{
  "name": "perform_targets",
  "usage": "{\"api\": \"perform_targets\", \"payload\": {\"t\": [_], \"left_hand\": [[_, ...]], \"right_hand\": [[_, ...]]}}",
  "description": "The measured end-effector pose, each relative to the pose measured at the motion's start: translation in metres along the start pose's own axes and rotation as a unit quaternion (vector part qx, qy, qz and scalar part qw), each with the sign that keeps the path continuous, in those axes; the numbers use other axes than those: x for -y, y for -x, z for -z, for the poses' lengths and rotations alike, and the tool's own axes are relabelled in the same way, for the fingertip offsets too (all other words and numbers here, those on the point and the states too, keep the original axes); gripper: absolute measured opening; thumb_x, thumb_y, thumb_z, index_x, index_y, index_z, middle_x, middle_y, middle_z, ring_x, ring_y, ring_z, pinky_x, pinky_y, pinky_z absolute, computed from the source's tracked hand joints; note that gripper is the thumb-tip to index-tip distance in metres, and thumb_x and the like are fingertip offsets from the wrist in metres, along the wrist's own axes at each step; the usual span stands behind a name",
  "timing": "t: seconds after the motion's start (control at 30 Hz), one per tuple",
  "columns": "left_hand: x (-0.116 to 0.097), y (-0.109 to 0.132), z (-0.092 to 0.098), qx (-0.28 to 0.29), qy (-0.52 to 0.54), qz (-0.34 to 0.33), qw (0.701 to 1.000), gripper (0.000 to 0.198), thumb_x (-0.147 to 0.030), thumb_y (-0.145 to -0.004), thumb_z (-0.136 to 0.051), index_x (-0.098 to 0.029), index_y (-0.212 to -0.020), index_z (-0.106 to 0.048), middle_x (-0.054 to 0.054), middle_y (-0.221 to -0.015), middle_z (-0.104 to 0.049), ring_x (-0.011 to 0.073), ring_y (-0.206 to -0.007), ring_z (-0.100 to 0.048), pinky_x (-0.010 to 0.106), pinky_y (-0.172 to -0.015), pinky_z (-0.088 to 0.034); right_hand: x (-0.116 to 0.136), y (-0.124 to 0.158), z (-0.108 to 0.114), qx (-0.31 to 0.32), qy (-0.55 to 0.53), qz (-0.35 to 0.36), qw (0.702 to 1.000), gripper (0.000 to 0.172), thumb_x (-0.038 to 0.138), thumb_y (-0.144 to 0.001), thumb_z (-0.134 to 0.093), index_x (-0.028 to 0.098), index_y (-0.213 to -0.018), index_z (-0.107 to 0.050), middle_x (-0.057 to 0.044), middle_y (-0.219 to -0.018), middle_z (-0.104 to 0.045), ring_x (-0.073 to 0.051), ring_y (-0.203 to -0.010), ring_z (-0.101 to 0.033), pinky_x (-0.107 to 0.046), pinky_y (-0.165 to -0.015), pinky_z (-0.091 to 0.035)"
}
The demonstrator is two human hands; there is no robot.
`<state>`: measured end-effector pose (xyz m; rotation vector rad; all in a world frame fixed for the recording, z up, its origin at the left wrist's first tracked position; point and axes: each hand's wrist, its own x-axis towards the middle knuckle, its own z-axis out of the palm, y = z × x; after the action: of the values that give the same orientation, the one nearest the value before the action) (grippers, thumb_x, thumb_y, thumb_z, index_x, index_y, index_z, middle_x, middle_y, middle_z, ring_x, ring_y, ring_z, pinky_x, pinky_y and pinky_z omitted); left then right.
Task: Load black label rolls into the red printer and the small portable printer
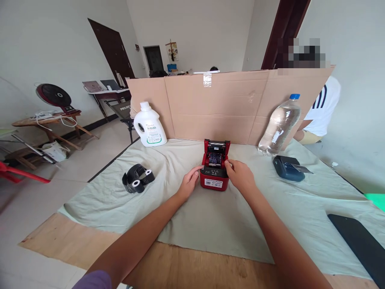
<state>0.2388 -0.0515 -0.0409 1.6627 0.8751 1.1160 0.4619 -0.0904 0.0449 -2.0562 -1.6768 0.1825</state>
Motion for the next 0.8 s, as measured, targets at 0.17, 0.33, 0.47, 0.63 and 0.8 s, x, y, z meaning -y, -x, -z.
{"api": "perform_targets", "payload": {"t": [0.17, 0.33, 0.47, 0.63, 0.8], "left_hand": [[-0.001, 0.0, 0.001, 0.011, 0.021, -0.021, 1.0, 0.05, -0.049, -0.101, -0.039, -0.019, -0.133, -0.062, 0.0, -0.071, -0.056, 0.014, -0.067, -0.048, 0.028, -0.074, -0.047], [-0.001, 0.0, 0.002, 0.015, 0.029, -0.027, 0.999, 0.048, -0.045, -0.101, -0.039, -0.019, -0.134, -0.062, 0.002, -0.078, -0.061, 0.0151, -0.072, -0.052, 0.03, -0.079, -0.049], [-0.001, -0.001, 0.001, 0.013, 0.03, -0.018, 0.999, 0.048, -0.047, -0.1, -0.04, -0.02, -0.132, -0.063, 0.004, -0.082, -0.065, 0.0171, -0.076, -0.058, 0.033, -0.083, -0.051], [-0.003, -0.003, 0.001, 0.018, 0.027, -0.013, 0.999, 0.048, -0.046, -0.1, -0.04, -0.019, -0.133, -0.063, 0.005, -0.092, -0.07, 0.0191, -0.088, -0.062, 0.036, -0.09, -0.051], [-0.006, -0.002, 0.003, 0.022, 0.017, -0.028, 0.999, 0.046, -0.042, -0.101, -0.04, -0.019, -0.134, -0.062, 0.006, -0.096, -0.071, 0.0196, -0.093, -0.063, 0.036, -0.094, -0.051]], "right_hand": [[-0.01, -0.039, -0.017, 0.019, -0.063, 0.031, 0.997, 0.046, 0.016, -0.09, -0.038, 0.019, -0.115, -0.076, -0.011, -0.104, -0.067, -0.021, -0.098, -0.065, -0.031, -0.092, -0.048], [-0.012, -0.061, -0.019, 0.027, -0.062, 0.166, 0.984, 0.045, 0.005, -0.077, -0.042, 0.022, -0.085, -0.083, -0.008, -0.097, -0.069, -0.021, -0.098, -0.063, -0.032, -0.095, -0.049], [0.001, -0.072, -0.013, 0.139, -0.027, 0.186, 0.972, 0.038, 0.014, -0.084, -0.049, 0.022, -0.102, -0.081, -0.006, -0.108, -0.075, -0.022, -0.1, -0.067, -0.032, -0.094, -0.05], [0.031, -0.091, -0.007, 0.32, 0.107, 0.139, 0.931, 0.049, 0.008, -0.072, -0.059, 0.023, -0.116, -0.077, -0.004, -0.112, -0.077, -0.024, -0.103, -0.07, -0.029, -0.086, -0.051], [0.029, -0.096, -0.003, 0.356, 0.089, 0.146, 0.919, 0.049, 0.009, -0.069, -0.059, 0.023, -0.112, -0.079, -0.002, -0.102, -0.079, -0.023, -0.097, -0.071, -0.025, -0.079, -0.051]]}}
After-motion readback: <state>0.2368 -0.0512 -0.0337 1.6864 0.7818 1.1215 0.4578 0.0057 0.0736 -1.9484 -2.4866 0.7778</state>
